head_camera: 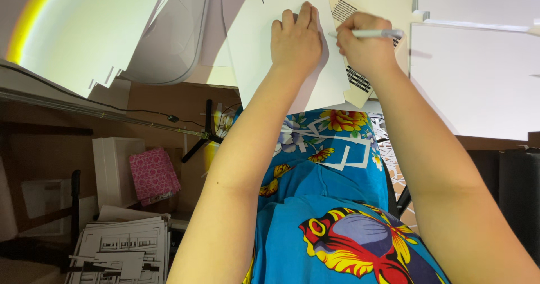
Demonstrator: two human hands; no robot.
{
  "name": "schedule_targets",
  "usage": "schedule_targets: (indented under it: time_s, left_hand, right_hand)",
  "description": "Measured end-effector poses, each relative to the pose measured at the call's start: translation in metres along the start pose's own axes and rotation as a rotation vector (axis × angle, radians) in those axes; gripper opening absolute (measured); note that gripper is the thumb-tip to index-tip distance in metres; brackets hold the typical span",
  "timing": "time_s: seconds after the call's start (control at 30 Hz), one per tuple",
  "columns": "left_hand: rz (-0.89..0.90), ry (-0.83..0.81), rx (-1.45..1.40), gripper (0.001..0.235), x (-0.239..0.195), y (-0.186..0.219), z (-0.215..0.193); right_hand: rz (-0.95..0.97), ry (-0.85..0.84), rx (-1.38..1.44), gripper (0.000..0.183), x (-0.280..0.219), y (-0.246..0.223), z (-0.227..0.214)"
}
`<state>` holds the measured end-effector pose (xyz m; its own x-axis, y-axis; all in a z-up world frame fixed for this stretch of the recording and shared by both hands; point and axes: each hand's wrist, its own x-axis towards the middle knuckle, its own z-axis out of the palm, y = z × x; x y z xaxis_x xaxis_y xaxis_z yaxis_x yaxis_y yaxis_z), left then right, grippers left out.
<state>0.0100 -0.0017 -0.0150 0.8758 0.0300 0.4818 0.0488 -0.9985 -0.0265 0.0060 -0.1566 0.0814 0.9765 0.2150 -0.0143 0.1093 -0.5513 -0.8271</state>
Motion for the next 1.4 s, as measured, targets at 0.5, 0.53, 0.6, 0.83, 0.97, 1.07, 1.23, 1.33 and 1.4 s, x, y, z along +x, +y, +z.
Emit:
schedule_targets:
  time_s: [0.5,0.53,0.6,0.83,0.97,1.07,1.23,1.33,1.4]
  left_hand:
    - [0.003,-0.227,0.032,0.053,0.003,0.0,-0.02]
    - [0.005,-0.239,0.029,0.054,0.003,0.0,-0.023]
    - [0.005,-0.233,0.028,0.056,0.008,-0.001,-0.019]
    - [-0.019,-0.334,-0.091,0.054,0.008,-0.001,-0.024]
    - [0.052,-0.377,-0.269,0.068,-0.005,0.014,-0.084]
    - [0.21,-0.697,-0.413,0.106,-0.038,0.01,-0.202]
    - [0.299,-0.617,-0.452,0.067,-0.063,0.015,-0.147]
    - [0.361,-0.514,-0.505,0.057,-0.059,0.034,-0.132]
    - [0.377,-0.489,-0.544,0.058,-0.058,0.052,-0.127]
  right_hand:
    - [-0.067,-0.057,-0.146,0.017,-0.113,0.027,-0.034]
    - [0.051,-0.024,-0.101,0.016,-0.118,0.02,-0.036]
    - [0.152,0.016,-0.056,0.017,-0.115,0.002,-0.044]
    - [0.039,0.064,0.07,0.026,-0.07,-0.01,-0.046]
    - [0.143,-0.009,-0.21,0.021,-0.032,-0.025,-0.041]
    - [-0.054,0.045,-0.178,0.021,-0.012,0.009,-0.042]
    - [0.036,0.042,0.045,0.014,0.0,0.004,-0.044]
    - [0.197,0.015,0.213,0.013,0.011,-0.001,-0.047]
    - [0.231,0.012,0.284,0.022,0.017,-0.002,-0.052]
